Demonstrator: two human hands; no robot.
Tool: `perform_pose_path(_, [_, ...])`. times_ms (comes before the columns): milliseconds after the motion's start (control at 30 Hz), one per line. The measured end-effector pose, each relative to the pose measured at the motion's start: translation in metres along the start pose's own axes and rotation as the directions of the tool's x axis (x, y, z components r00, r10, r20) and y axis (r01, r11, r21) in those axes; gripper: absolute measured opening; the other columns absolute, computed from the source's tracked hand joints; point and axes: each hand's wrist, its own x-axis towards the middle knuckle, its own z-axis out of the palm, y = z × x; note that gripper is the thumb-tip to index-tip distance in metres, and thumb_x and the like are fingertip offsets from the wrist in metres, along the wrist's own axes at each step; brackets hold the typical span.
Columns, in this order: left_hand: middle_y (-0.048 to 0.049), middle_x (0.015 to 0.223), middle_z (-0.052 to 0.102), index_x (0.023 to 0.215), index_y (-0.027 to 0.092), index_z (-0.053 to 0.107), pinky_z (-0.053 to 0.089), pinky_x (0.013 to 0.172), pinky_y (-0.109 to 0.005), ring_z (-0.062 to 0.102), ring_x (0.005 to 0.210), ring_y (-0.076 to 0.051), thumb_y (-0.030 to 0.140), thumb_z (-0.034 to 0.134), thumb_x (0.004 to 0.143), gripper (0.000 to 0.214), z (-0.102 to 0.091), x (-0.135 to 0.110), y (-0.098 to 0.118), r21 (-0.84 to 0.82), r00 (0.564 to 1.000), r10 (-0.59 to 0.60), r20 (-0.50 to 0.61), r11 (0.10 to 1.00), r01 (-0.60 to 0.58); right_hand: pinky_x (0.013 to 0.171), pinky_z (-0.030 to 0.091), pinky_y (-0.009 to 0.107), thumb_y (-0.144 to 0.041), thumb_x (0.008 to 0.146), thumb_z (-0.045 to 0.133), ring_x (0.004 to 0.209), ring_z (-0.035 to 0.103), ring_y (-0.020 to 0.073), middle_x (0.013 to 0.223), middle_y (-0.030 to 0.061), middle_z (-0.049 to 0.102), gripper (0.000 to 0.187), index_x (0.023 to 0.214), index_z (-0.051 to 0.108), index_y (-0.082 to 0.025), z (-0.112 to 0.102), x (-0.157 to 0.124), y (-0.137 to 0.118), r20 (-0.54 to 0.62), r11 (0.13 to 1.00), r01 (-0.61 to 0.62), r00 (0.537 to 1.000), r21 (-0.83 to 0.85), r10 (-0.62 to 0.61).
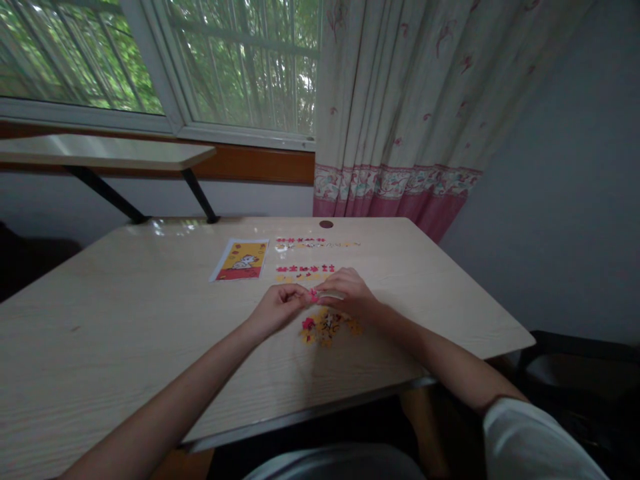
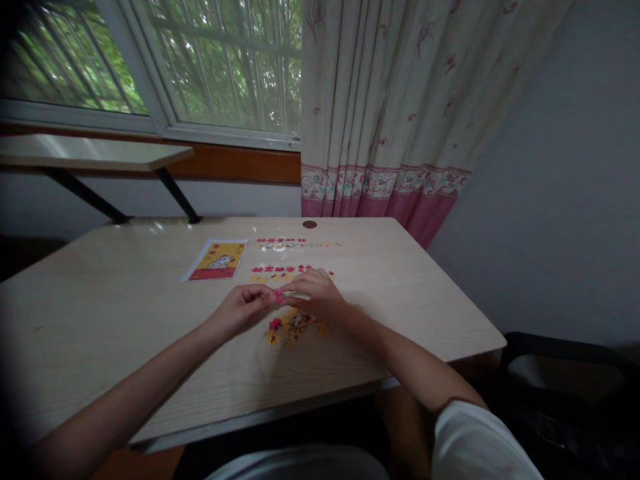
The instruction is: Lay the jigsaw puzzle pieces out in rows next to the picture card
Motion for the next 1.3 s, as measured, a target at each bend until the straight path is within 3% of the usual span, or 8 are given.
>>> perform_pose_path(167, [-0.0038, 0.068, 0.063, 0.083, 0.015, 0.068, 0.038, 0.054, -0.022, 0.05, 0.057, -0.012, 0.035, 0.058, 0.075, 0.023, -0.009, -0.005, 0.003, 0.213, 0.992, 0.068, 0.11, 0.973, -0.09, 0.079, 0.035, 0.032, -0.047, 0.079, 0.057, 0.08, 0.054, 0.0166, 0.083, 0.0033, 0.064, 0.027, 0.095, 0.068, -0.027, -0.017, -0.001, 0.01, -0.101, 0.992, -0.003, 0.995, -0.124, -0.009])
perform_pose_path(333, [-0.0011, 0.066, 0.058, 0.087, 0.019, 0.067, 0.035, 0.054, -0.021, 0.048, 0.058, -0.012, 0.035, 0.057, 0.077, 0.022, -0.02, -0.01, 0.004, 0.514, 0.942, 0.144, 0.304, 0.808, -0.289, 0.082, 0.035, 0.035, -0.045, 0.078, 0.059, 0.083, 0.052, 0.0191, 0.086, 0.0042, 0.062, 0.027, 0.097, 0.067, -0.028, -0.038, -0.004, 0.029, -0.315, 0.975, -0.148, 0.945, -0.166, 0.09])
perform_pose_path(433, [0.001, 0.06, 0.054, 0.093, 0.02, 0.066, 0.035, 0.055, -0.022, 0.047, 0.056, -0.012, 0.036, 0.057, 0.077, 0.024, -0.022, -0.01, 0.003, 0.613, 0.924, 0.111, 0.366, 0.718, -0.329, 0.082, 0.035, 0.035, -0.045, 0.079, 0.058, 0.083, 0.051, 0.0193, 0.085, 0.0043, 0.061, 0.026, 0.096, 0.067, -0.027, -0.043, -0.006, 0.034, -0.348, 0.974, -0.148, 0.934, -0.174, 0.08])
perform_pose_path(700, [-0.0019, 0.072, 0.059, 0.09, 0.02, 0.065, 0.039, 0.063, -0.023, 0.052, 0.066, -0.014, 0.036, 0.05, 0.084, 0.023, -0.02, -0.011, 0.008, 0.655, 0.882, 0.126, 0.454, 0.624, -0.427, 0.084, 0.034, 0.035, -0.043, 0.079, 0.059, 0.087, 0.051, 0.0191, 0.088, 0.0039, 0.063, 0.026, 0.097, 0.067, -0.027, -0.04, -0.004, 0.038, -0.302, 0.961, -0.177, 0.947, -0.211, 0.108])
perform_pose_path(800, [-0.002, 0.073, 0.059, 0.091, 0.019, 0.064, 0.04, 0.063, -0.023, 0.052, 0.066, -0.014, 0.035, 0.048, 0.085, 0.023, -0.019, -0.011, 0.01, 0.659, 0.871, 0.126, 0.475, 0.605, -0.447, 0.085, 0.034, 0.035, -0.043, 0.077, 0.06, 0.092, 0.052, 0.0196, 0.09, 0.0036, 0.065, 0.023, 0.091, 0.068, -0.026, -0.032, -0.001, 0.053, -0.263, 0.933, -0.311, 0.93, -0.183, 0.258])
perform_pose_path(900, [-0.0019, 0.074, 0.06, 0.09, 0.019, 0.064, 0.04, 0.063, -0.023, 0.053, 0.066, -0.013, 0.033, 0.048, 0.085, 0.022, -0.018, -0.011, 0.01, 0.666, 0.871, 0.115, 0.477, 0.599, -0.444, 0.085, 0.036, 0.035, -0.045, 0.076, 0.061, 0.091, 0.055, 0.0198, 0.089, 0.0028, 0.068, 0.024, 0.085, 0.07, -0.025, -0.021, -0.001, 0.071, -0.144, 0.879, -0.456, 0.887, -0.139, 0.438])
perform_pose_path(1000, [-0.0018, 0.074, 0.06, 0.089, 0.019, 0.064, 0.04, 0.063, -0.023, 0.053, 0.067, -0.013, 0.032, 0.049, 0.085, 0.02, -0.017, -0.012, 0.009, 0.669, 0.873, 0.107, 0.476, 0.6, -0.439, 0.086, 0.037, 0.035, -0.047, 0.075, 0.06, 0.092, 0.056, 0.0202, 0.093, 0.0029, 0.068, 0.026, 0.086, 0.071, -0.026, -0.013, -0.001, 0.083, -0.048, 0.838, -0.534, 0.845, -0.117, 0.532])
perform_pose_path(1300, [-0.0015, 0.074, 0.058, 0.087, 0.019, 0.063, 0.039, 0.064, -0.023, 0.052, 0.068, -0.014, 0.03, 0.051, 0.083, 0.017, -0.017, -0.011, 0.01, 0.656, 0.882, 0.106, 0.459, 0.629, -0.417, 0.089, 0.035, 0.038, -0.049, 0.074, 0.06, 0.096, 0.056, 0.021, 0.096, 0.0005, 0.068, 0.025, 0.086, 0.07, -0.03, -0.007, 0.0, 0.086, 0.027, 0.833, -0.536, 0.839, -0.132, 0.544])
